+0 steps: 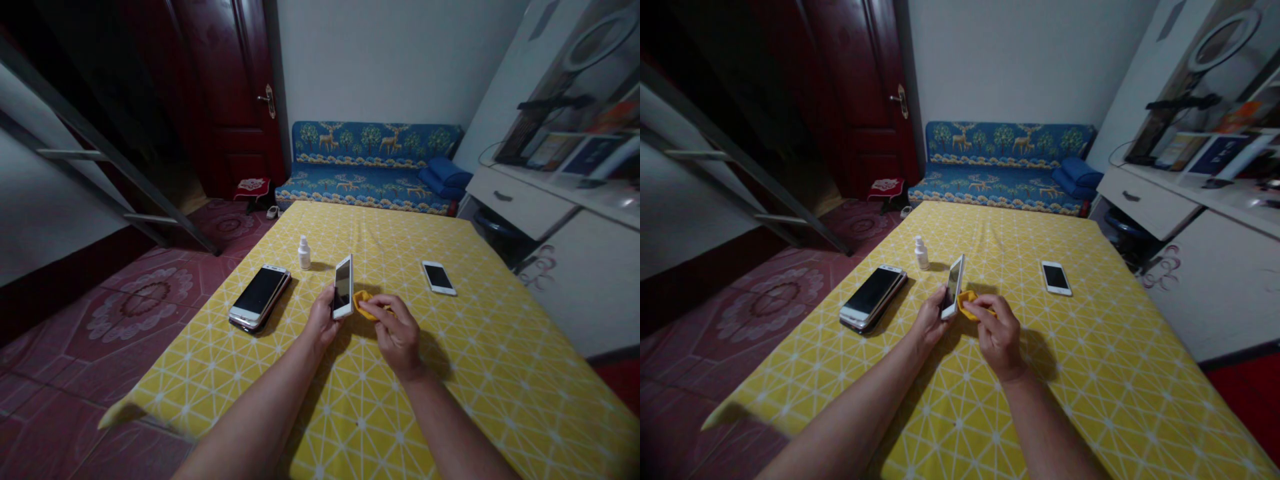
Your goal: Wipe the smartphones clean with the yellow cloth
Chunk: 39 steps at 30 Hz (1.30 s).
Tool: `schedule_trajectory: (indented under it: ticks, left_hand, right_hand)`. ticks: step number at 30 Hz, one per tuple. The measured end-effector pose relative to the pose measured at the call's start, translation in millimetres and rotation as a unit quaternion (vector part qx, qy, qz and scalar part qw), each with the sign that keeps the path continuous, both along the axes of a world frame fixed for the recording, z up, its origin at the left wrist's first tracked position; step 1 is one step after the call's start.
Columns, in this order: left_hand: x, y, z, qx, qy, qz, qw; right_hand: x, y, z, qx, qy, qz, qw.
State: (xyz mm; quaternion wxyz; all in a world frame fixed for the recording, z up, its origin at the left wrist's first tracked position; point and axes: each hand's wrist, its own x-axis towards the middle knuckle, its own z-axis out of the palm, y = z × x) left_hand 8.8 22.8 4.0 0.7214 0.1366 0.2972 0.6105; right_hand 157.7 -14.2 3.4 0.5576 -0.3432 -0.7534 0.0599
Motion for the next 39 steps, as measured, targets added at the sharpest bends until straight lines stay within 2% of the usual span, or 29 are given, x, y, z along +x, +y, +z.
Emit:
schedule_trajectory:
  ticks: [4,10,14,22,31,39]
  left_hand:
    - [2,-4,-2.5,0.043,0.04,-0.027,0.998]
    - [3,-4,-5.6,0.085,0.098,-0.027,0.991]
    - [6,-5,-9.4,0.109,0.141,-0.031,0.984]
    - [7,-8,-12.8,0.105,0.174,-0.097,0.974]
    - [4,-13,-2.7,0.095,0.158,-0.142,0.972]
    - [2,-14,0.6,0.098,0.17,-0.175,0.965]
  right_hand:
    - [-3,-3,5.6,0.042,-0.057,0.034,0.997]
    - [-3,1,3.8,0.054,-0.057,0.008,0.997]
    - [3,7,-2.9,0.037,-0.02,-0.052,0.998]
    - [16,11,-2.6,0.024,0.066,-0.129,0.989]
    - [11,6,5.6,-0.067,0.182,-0.084,0.977]
    - [8,8,-2.0,-0.115,0.274,-0.079,0.952]
